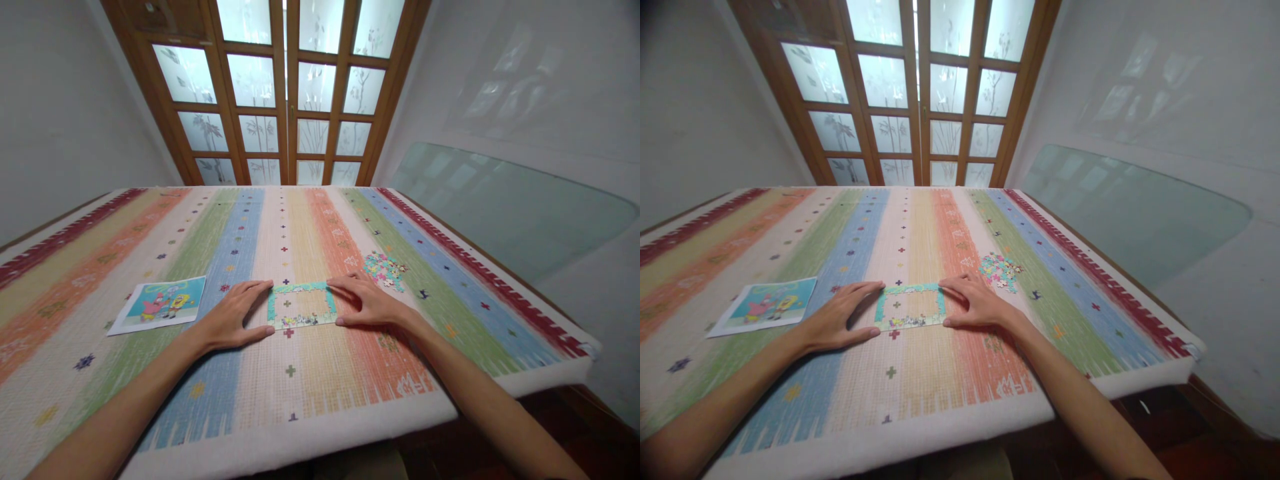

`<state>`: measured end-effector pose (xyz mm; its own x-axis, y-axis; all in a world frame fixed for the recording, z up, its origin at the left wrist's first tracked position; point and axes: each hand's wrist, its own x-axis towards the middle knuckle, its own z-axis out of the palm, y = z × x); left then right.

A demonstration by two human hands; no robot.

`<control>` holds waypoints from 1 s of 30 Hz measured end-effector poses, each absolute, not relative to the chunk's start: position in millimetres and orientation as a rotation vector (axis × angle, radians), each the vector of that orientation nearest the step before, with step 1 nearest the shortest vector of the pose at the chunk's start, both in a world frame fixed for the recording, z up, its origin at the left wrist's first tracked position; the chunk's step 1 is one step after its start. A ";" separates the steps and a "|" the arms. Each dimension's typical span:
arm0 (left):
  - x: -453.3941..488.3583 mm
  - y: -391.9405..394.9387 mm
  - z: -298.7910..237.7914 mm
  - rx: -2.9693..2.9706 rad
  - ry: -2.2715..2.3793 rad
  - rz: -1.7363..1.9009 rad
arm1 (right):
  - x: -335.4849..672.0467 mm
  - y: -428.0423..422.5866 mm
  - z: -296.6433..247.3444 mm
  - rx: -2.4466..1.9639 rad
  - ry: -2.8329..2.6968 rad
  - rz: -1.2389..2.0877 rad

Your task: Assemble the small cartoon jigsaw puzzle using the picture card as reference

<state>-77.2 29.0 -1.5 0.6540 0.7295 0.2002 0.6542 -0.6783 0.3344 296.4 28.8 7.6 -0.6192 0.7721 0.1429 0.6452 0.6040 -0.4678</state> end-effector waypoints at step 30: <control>-77.6 28.9 -0.9 2.680 1.118 0.486 | 294.2 26.9 8.3 -1.145 -2.499 0.523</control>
<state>-77.6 28.9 -0.9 0.6605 0.7169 0.2231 0.6521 -0.6951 0.3028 294.2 26.9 8.3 -0.6165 0.7725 0.1521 0.6466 0.6070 -0.4620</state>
